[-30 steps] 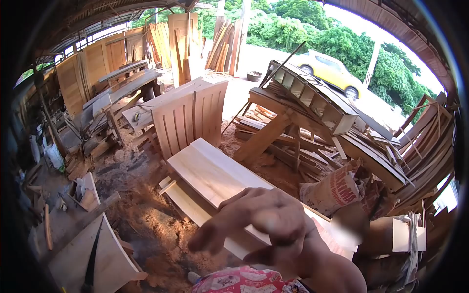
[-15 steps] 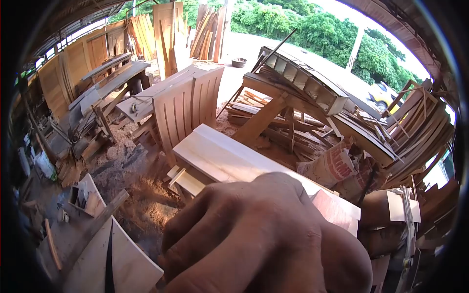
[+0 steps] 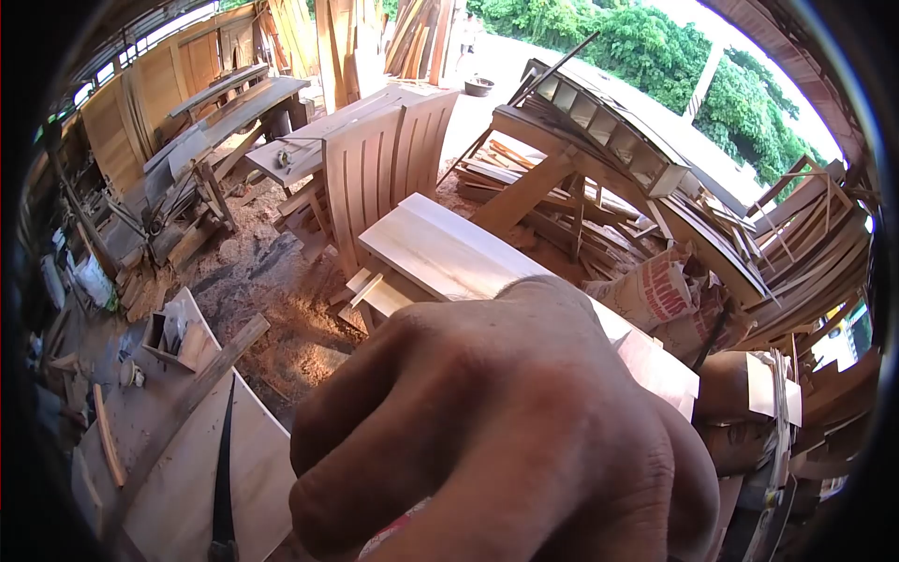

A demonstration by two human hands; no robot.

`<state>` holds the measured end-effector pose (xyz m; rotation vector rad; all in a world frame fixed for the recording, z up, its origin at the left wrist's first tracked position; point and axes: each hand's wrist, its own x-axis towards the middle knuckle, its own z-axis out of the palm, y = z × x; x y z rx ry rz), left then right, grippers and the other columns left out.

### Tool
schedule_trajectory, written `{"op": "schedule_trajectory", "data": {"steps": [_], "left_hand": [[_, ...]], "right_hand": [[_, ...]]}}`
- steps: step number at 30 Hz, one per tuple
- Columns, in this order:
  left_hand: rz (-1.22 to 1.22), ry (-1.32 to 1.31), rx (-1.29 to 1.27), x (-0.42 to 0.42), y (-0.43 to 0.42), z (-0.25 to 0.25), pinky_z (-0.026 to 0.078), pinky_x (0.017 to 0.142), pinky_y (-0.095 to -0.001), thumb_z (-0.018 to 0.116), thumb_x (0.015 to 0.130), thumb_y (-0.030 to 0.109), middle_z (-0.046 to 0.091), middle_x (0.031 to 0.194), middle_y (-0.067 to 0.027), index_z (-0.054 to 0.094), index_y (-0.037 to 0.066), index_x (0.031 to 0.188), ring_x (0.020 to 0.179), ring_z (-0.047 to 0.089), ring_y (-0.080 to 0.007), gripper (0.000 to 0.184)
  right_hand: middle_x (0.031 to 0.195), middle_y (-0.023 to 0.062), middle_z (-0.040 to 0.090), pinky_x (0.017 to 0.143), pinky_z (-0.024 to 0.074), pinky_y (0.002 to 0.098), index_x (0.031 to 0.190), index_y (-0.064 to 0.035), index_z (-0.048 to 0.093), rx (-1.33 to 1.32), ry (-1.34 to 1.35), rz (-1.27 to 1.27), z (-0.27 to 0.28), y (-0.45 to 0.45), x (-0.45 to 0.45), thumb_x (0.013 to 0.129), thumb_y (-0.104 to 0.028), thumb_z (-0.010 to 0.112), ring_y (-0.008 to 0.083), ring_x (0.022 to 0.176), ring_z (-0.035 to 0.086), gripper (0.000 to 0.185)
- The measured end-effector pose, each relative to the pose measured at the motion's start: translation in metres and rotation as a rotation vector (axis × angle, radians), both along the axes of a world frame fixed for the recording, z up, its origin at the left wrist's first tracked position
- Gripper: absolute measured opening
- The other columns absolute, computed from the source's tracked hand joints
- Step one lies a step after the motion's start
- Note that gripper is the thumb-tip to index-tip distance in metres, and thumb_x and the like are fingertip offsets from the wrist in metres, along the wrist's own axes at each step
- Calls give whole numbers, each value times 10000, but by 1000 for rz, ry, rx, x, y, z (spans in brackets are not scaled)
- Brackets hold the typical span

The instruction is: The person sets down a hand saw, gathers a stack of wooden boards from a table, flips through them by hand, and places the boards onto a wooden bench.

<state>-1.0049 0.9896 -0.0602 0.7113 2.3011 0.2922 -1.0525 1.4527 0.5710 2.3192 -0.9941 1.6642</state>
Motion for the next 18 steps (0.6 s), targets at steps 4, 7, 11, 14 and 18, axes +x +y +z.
{"op": "schedule_trajectory", "data": {"steps": [4,7,11,14,18], "left_hand": [[-1,45,29,-19,6,-3,550,922,-499,508,940,513,723,1160,-202,734,197,1195,1087,689,-397,465],[0,63,52,-28,17,-1,551,920,-499,510,939,510,724,1157,-200,735,196,1191,1084,690,-396,462],[-17,111,65,-70,31,15,552,916,-499,512,938,506,725,1153,-198,736,194,1187,1080,691,-395,457],[-44,141,43,-104,28,45,553,914,-498,513,937,502,726,1150,-197,737,193,1183,1077,692,-394,454],[-49,179,23,-161,28,75,554,911,-498,516,936,498,728,1146,-195,738,191,1179,1074,693,-393,450]], "right_hand": [[959,219,693,554,556,386,1350,-52,594,-12,53,-8,3,-12,-9,834,-157,487,344,680,691,538],[961,202,695,569,559,390,1368,-49,593,-18,76,-13,11,10,-18,800,-133,512,341,691,691,580],[965,178,696,589,563,395,1392,-45,592,-45,132,-37,27,-13,-71,754,-101,544,336,705,691,641],[968,161,698,604,566,398,1409,-43,591,-97,167,-70,3,-149,-113,720,-77,568,332,716,691,690],[1036,189,721,643,574,424,1443,-28,571,31,222,-170,3,-191,-158,648,-48,618,349,753,699,797]]}}
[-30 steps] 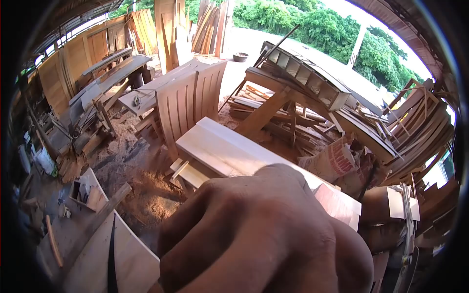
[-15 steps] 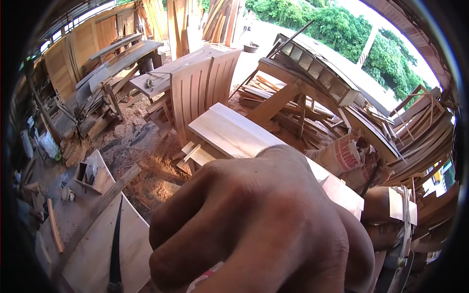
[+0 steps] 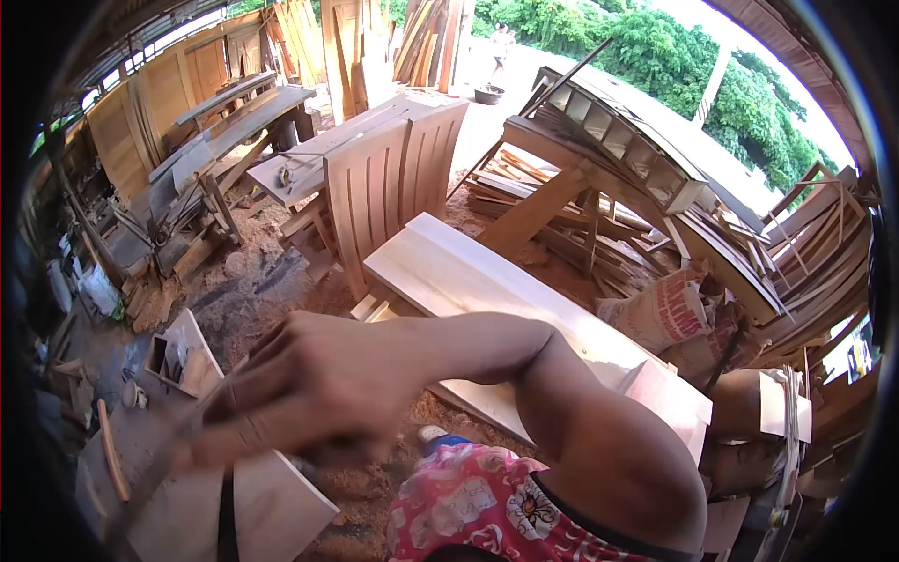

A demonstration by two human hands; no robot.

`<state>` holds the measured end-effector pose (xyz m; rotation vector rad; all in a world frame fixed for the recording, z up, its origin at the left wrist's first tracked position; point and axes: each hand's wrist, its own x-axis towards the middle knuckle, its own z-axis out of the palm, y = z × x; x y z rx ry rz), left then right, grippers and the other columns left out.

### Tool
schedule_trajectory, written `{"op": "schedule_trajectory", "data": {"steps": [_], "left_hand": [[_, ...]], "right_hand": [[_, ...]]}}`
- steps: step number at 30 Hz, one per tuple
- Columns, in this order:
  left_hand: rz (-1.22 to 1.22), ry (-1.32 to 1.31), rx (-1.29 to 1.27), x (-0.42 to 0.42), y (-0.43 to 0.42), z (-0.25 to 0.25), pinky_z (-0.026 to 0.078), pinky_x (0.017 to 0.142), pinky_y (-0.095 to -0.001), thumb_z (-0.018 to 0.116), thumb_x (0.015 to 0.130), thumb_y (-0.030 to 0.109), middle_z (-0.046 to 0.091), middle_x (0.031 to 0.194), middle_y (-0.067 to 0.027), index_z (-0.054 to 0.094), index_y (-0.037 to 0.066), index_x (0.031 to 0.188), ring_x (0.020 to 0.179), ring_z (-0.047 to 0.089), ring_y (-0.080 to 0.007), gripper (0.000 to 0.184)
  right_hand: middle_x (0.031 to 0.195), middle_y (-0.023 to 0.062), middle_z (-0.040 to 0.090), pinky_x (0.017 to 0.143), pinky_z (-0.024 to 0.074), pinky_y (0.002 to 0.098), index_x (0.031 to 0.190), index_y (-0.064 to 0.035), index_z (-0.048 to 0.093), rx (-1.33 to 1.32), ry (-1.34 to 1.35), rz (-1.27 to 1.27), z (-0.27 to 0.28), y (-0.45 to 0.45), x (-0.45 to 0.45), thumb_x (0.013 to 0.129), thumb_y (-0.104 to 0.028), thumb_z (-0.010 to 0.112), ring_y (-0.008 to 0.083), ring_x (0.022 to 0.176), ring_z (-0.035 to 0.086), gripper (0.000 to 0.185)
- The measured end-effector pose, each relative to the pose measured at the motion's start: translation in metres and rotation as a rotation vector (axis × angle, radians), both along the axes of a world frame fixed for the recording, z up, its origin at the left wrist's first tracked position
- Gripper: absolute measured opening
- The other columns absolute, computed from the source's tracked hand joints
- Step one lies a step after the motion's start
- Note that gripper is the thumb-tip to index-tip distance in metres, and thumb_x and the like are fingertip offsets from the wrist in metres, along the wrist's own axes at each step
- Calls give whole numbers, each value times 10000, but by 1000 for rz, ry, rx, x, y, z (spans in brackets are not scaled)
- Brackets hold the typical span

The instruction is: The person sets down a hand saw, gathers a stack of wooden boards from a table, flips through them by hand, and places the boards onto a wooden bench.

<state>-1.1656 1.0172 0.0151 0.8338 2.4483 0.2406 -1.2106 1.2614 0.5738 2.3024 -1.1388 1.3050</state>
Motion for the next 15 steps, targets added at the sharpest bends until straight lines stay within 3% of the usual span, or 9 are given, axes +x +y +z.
{"op": "schedule_trajectory", "data": {"steps": [3,5,6,8,9,12,13,14,15], "left_hand": [[4,10,5,-45,11,-2,555,908,-498,517,935,495,728,1143,-194,739,190,1175,1071,694,-393,447],[64,1,32,-54,20,-5,555,907,-498,518,934,493,729,1141,-193,740,189,1173,1069,694,-392,445],[147,-10,53,-40,18,-15,556,906,-498,519,934,492,729,1140,-193,740,189,1172,1068,694,-392,444],[451,-29,103,29,12,-26,556,904,-497,520,934,490,730,1138,-192,740,188,1170,1066,695,-392,442],[660,-46,135,76,20,-38,556,904,-497,521,933,489,730,1137,-191,741,188,1168,1065,695,-391,441],[1318,-155,215,235,177,-14,557,901,-497,522,932,485,731,1134,-190,742,186,1165,1062,696,-391,438],[1482,-184,223,279,229,-79,558,901,-497,523,932,484,731,1133,-189,742,186,1164,1061,696,-390,437],[1457,-209,182,258,241,-28,563,883,-487,556,903,456,736,1083,-173,748,159,1104,1024,701,-373,406],[1892,-393,460,238,254,51,556,916,-479,599,897,471,737,1125,-156,755,144,1115,1016,700,-352,423]], "right_hand": [[1143,257,711,764,566,489,1448,-33,555,223,-131,-138,-110,-28,-72,675,-51,623,439,901,694,776],[1238,244,687,887,540,472,1466,-35,530,782,-362,-316,-185,-27,-107,818,-166,693,408,1025,696,681],[1199,253,698,900,533,482,1453,-33,534,843,-331,-397,-251,-33,-123,905,-296,718,419,1069,680,634],[1219,243,692,945,523,474,1441,-36,543,1339,-267,-411,-365,-33,-129,1027,-425,594,416,1126,661,570],[1245,233,690,993,515,457,1433,-50,558,1348,-457,-361,-397,-19,-118,1050,-401,560,385,1189,652,520],[1596,208,407,1186,383,428,1534,-147,473,1485,-272,-46,-567,63,-106,1099,-352,424,409,1419,466,484],[1476,246,536,1130,426,456,1475,-89,500,1781,299,-168,-696,111,-87,1021,-462,537,382,1339,555,589],[1569,197,462,1197,334,494,1624,-180,281,1488,-390,411,-823,182,-85,999,-586,524,402,1460,415,784],[1569,197,462,1197,334,494,1624,-180,281,1520,-354,502,-823,197,-82,999,-586,524,402,1460,415,784]]}}
